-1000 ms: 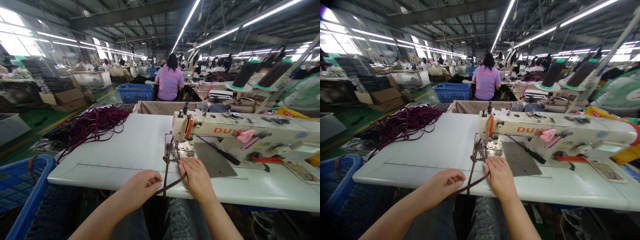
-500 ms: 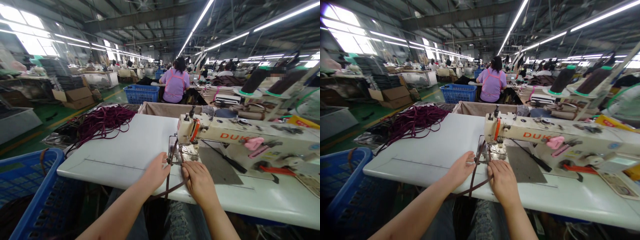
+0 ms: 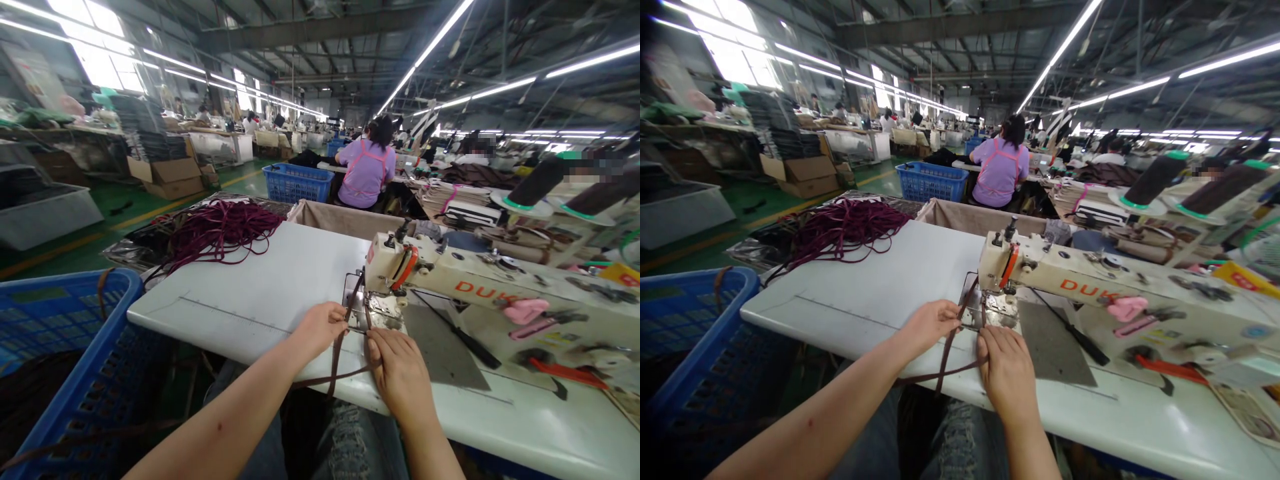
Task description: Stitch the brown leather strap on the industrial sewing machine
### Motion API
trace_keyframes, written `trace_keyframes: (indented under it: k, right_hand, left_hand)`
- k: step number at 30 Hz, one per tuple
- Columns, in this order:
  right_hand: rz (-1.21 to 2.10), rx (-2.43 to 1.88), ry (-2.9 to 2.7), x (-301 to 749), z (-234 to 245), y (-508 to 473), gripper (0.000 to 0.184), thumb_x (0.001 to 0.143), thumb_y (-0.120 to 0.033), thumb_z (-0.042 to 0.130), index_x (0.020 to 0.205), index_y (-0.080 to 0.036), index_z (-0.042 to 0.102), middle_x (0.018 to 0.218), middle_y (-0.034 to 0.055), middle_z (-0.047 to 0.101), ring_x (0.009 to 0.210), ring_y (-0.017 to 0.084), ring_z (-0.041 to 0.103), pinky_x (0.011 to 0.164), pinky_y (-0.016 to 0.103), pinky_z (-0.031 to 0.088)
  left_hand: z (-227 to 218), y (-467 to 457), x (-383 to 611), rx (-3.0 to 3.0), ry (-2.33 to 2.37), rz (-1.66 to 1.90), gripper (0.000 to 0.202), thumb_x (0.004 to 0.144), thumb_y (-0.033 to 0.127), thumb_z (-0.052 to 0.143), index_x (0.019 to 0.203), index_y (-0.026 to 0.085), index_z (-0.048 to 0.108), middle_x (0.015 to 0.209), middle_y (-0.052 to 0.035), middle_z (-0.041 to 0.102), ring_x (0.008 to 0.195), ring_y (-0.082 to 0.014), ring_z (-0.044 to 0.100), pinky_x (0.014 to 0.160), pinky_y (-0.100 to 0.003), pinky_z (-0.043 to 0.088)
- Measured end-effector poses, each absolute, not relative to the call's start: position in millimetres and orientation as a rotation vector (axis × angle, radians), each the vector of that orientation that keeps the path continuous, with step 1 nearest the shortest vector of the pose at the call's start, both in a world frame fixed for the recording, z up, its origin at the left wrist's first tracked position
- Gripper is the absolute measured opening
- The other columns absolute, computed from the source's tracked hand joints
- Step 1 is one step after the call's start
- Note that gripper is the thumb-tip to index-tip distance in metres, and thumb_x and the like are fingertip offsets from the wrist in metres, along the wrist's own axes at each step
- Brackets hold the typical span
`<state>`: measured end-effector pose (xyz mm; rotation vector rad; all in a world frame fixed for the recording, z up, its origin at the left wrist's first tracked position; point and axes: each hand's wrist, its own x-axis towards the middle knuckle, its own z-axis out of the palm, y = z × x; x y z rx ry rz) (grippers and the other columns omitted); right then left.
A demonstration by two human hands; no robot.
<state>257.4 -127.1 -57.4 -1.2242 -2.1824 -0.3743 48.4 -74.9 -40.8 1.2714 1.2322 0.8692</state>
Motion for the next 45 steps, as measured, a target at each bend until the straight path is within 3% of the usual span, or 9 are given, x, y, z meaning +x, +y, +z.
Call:
trace_keyframes:
  k: [4,12,27,30,34,36,41,45]
  right_hand:
    - [-0.371,-1.23,-2.176,257.0,-59.2,-126.3,0.033,0.111,-0.03,0.044,0.115,-0.018,0.074,0.117,0.0079,0.077,0.107,0.022,0.071,0.107,0.043,0.045]
    - [-0.339,-1.26,-2.18,257.5,-58.7,-127.0,0.033,0.111,-0.03,0.045,0.116,-0.018,0.074,0.119,0.0077,0.077,0.109,0.022,0.07,0.108,0.042,0.046]
    - [-0.374,-1.24,-2.165,255.5,-53.9,-129.3,0.034,0.111,-0.03,0.044,0.114,-0.017,0.075,0.116,0.0082,0.077,0.107,0.021,0.071,0.108,0.041,0.046]
    - [-0.359,-1.258,-2.17,255.5,-54.9,-129.6,0.034,0.111,-0.03,0.045,0.115,-0.018,0.076,0.118,0.0086,0.077,0.108,0.021,0.071,0.109,0.042,0.047]
    - [-0.343,-1.274,-2.161,254.8,-55.3,-129.2,0.032,0.11,-0.029,0.046,0.115,-0.019,0.076,0.119,0.0082,0.077,0.109,0.021,0.071,0.109,0.042,0.047]
    - [-0.341,-1.278,-2.155,254.4,-55.1,-129.1,0.032,0.11,-0.029,0.046,0.115,-0.019,0.077,0.119,0.008,0.077,0.109,0.022,0.071,0.109,0.042,0.047]
    - [-0.333,-1.283,-2.149,254.5,-55.3,-130.2,0.032,0.111,-0.03,0.046,0.115,-0.018,0.076,0.119,0.0078,0.077,0.109,0.022,0.071,0.11,0.042,0.045]
    - [-0.319,-1.284,-2.15,254.6,-56.6,-130.4,0.031,0.111,-0.03,0.047,0.115,-0.017,0.075,0.119,0.0077,0.077,0.11,0.021,0.07,0.11,0.041,0.044]
  left_hand:
    - [-38.6,-86.5,35.1,1.075,1.145,0.874,0.023,0.074,0.017,0.075,0.097,0.016,0.073,0.082,-0.0022,0.072,0.074,-0.0183,0.072,0.073,-0.031,0.058]
    - [-30.6,-104.8,23.6,0.888,0.981,0.889,0.066,0.058,0.032,0.096,0.119,0.017,0.074,0.084,0.0002,0.065,0.078,-0.018,0.071,0.078,-0.034,0.058]
    - [-24.2,-114.7,17.4,0.982,0.955,0.82,0.085,0.063,0.031,0.091,0.142,0.02,0.061,0.088,0.0008,0.063,0.082,-0.0185,0.068,0.079,-0.035,0.057]
    - [-22.0,-123.2,9.0,1.189,0.932,0.612,0.069,0.067,0.024,0.083,0.134,0.02,0.066,0.084,0.0015,0.066,0.078,-0.0167,0.066,0.078,-0.031,0.053]
    - [0.5,-140.5,-6.8,1.673,0.837,0.116,0.024,0.077,0.028,0.077,0.102,0.025,0.079,0.085,-0.0015,0.076,0.078,-0.0202,0.067,0.071,-0.029,0.046]
    - [14.1,-145.8,-11.1,1.887,0.89,0.015,0.011,0.08,0.031,0.077,0.09,0.027,0.08,0.086,-0.0025,0.079,0.079,-0.0235,0.069,0.067,-0.03,0.043]
    - [26.6,-141.5,-3.5,1.978,1.139,0.185,0.019,0.092,0.033,0.062,0.099,0.026,0.079,0.095,-0.0036,0.08,0.087,-0.0239,0.071,0.075,-0.03,0.045]
    - [20.3,-132.8,4.5,1.92,1.216,0.336,0.022,0.093,0.034,0.058,0.099,0.023,0.077,0.095,-0.0026,0.079,0.088,-0.0219,0.069,0.078,-0.028,0.047]
